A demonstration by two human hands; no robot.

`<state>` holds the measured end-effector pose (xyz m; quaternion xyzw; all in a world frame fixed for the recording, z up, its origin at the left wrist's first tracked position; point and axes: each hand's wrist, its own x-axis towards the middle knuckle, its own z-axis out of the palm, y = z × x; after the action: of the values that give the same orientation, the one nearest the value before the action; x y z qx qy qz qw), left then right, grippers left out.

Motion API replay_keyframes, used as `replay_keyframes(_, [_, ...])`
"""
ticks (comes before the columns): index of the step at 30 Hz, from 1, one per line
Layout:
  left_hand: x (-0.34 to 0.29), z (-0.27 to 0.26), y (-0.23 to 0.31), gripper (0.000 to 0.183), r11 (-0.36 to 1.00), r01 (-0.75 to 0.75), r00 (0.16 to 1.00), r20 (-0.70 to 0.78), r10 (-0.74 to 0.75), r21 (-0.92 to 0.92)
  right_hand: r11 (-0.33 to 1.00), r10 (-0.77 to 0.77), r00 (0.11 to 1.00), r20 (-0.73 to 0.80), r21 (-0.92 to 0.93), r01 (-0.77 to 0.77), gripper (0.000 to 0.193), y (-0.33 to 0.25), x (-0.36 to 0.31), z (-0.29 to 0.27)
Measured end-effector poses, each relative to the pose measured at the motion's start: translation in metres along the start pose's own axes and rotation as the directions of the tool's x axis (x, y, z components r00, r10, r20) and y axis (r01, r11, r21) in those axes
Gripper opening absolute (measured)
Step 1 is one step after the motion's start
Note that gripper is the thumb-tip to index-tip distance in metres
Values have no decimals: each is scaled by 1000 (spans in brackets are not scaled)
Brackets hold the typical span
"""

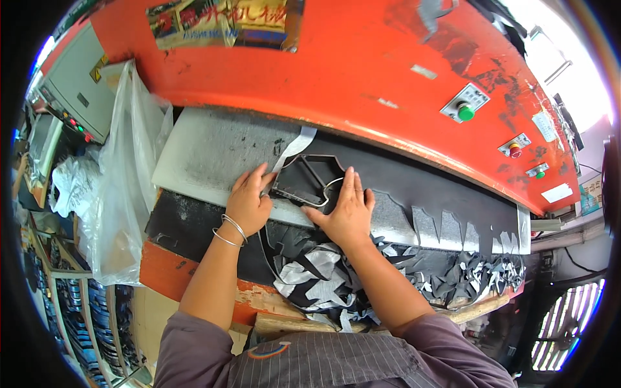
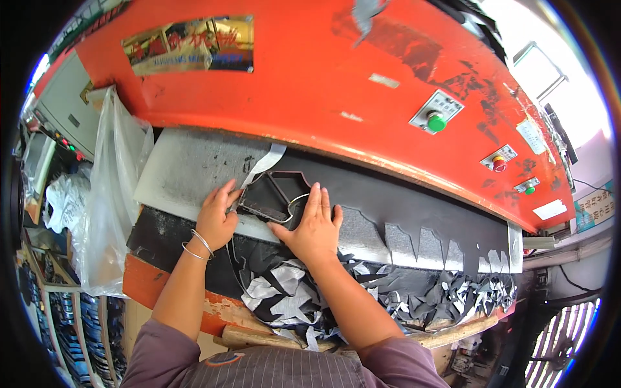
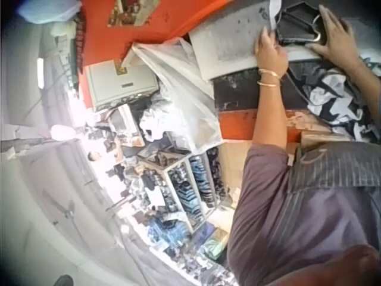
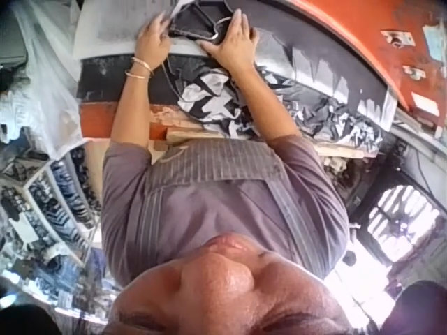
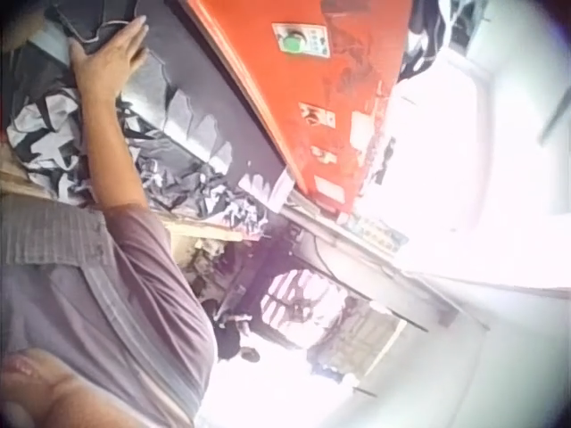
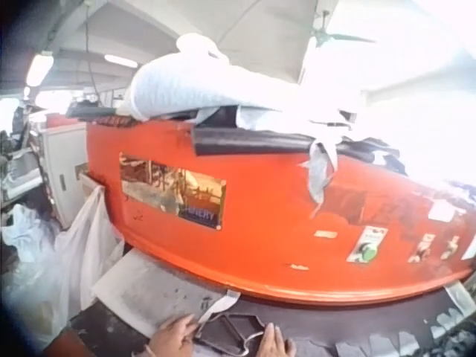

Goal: Cutting leather pieces using a die and a hydraulic press machine.

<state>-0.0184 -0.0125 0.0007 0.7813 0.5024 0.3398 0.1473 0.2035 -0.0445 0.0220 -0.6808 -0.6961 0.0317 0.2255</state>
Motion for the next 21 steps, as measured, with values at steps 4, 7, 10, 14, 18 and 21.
replay_keyframes(4, [4,1,-15,60,975,57,991,-106,-81,-213,991,-68,997,40,118,63,114,14,2,-7])
replay_keyframes(7, [-10,-5,-1,56,913,109,944,-247,-219,-393,896,-219,957,-190,350,274,109,59,-23,-49])
replay_keyframes(10, [-6,16,52,28,929,56,934,-310,-179,-366,887,-31,920,-390,414,205,86,145,-50,-86])
replay_keyframes(14, [37,73,155,23,892,-202,975,3,222,-403,930,156,541,-826,307,201,58,267,-21,-177])
replay_keyframes(18, [69,56,269,20,723,-417,891,-93,444,-551,977,207,158,-966,195,-90,68,365,-4,-300])
replay_keyframes(21, [94,41,299,31,831,-487,872,-194,449,-267,902,342,112,-933,292,-318,76,394,6,-318])
